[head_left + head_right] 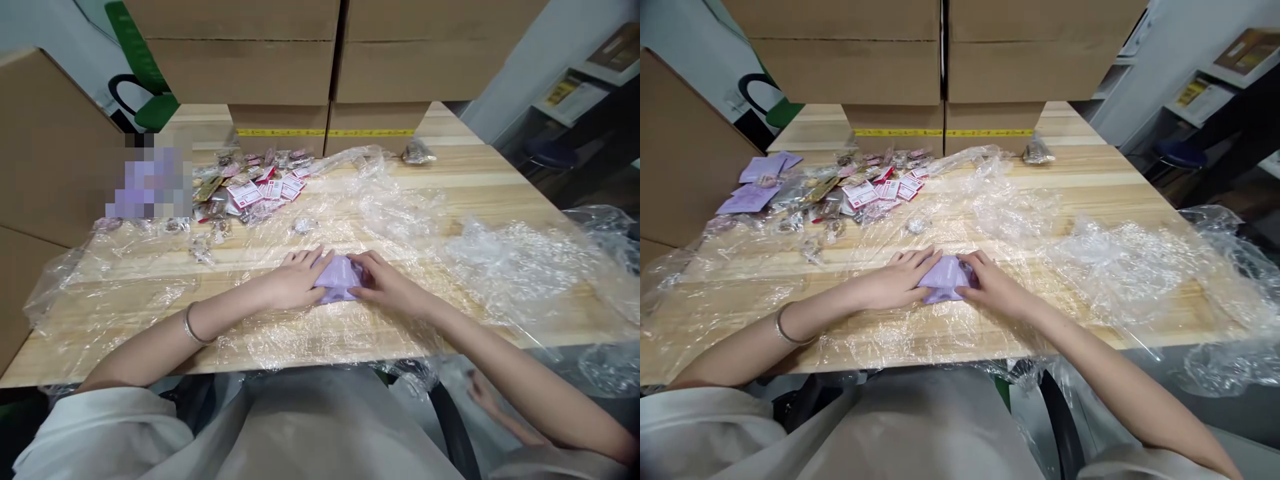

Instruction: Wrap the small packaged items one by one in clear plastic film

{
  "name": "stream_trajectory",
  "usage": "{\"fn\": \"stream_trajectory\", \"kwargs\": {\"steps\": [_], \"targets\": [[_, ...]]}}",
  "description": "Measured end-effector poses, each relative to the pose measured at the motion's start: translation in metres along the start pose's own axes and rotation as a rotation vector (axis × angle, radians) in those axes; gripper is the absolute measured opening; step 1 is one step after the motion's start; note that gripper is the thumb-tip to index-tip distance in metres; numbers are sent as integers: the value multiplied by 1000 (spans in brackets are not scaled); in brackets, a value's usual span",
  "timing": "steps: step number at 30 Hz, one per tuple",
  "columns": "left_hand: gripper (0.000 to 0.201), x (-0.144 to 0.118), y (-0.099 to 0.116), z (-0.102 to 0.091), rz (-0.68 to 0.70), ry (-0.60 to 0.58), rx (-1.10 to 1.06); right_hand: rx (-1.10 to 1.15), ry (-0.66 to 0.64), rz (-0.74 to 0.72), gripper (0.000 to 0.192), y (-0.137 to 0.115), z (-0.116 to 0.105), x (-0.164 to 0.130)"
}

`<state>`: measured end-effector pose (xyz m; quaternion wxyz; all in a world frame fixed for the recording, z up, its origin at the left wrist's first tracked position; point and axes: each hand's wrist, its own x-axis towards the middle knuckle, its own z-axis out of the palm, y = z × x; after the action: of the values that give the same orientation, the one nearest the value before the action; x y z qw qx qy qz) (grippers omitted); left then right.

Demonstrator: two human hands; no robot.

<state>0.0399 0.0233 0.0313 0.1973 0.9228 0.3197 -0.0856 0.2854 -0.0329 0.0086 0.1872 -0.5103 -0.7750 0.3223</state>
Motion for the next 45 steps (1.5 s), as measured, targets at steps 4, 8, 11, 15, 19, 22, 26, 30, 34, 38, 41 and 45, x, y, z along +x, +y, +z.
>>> {"fn": "stream_trajectory", "kwargs": {"steps": [4, 8, 11, 15, 19, 22, 26, 30, 34, 38, 41, 45], "targets": [[92, 7, 14, 11, -82, 134, 11, 46, 23, -9, 63, -2, -16, -7], [79, -17, -2, 0, 39, 209, 29, -341, 130, -52, 46, 21, -54, -39], [48, -59, -42, -15, 126, 272, 127, -692, 203, -76, 49, 53, -68, -71], [60, -115, -98, -11, 26, 290, 397, -811, 97, -198, 60, 76, -64, -102], [72, -142, -114, 6, 50, 196, 392, -766, 50, -343, 68, 66, -56, -105], [73, -147, -105, 11, 141, 202, 295, -628, -33, -460, 62, 55, -50, -96], [61, -142, -93, 11, 215, 196, 145, -335, -60, -491, 45, 48, -37, -81], [34, -135, -92, 14, 120, 264, -164, 95, 0, -185, 24, 49, -37, -65], [32, -128, -94, 19, -69, 360, -516, 402, 37, 91, 45, 52, -45, -52], [49, -114, -86, 26, -437, 576, -687, 329, 342, 360, 62, 49, -40, -41], [56, -106, -80, 25, -634, 695, -594, -27, 497, 522, 62, 47, -34, -35], [56, -102, -74, 18, -819, 488, -112, -510, 382, 632, 42, 54, -33, -31]]}}
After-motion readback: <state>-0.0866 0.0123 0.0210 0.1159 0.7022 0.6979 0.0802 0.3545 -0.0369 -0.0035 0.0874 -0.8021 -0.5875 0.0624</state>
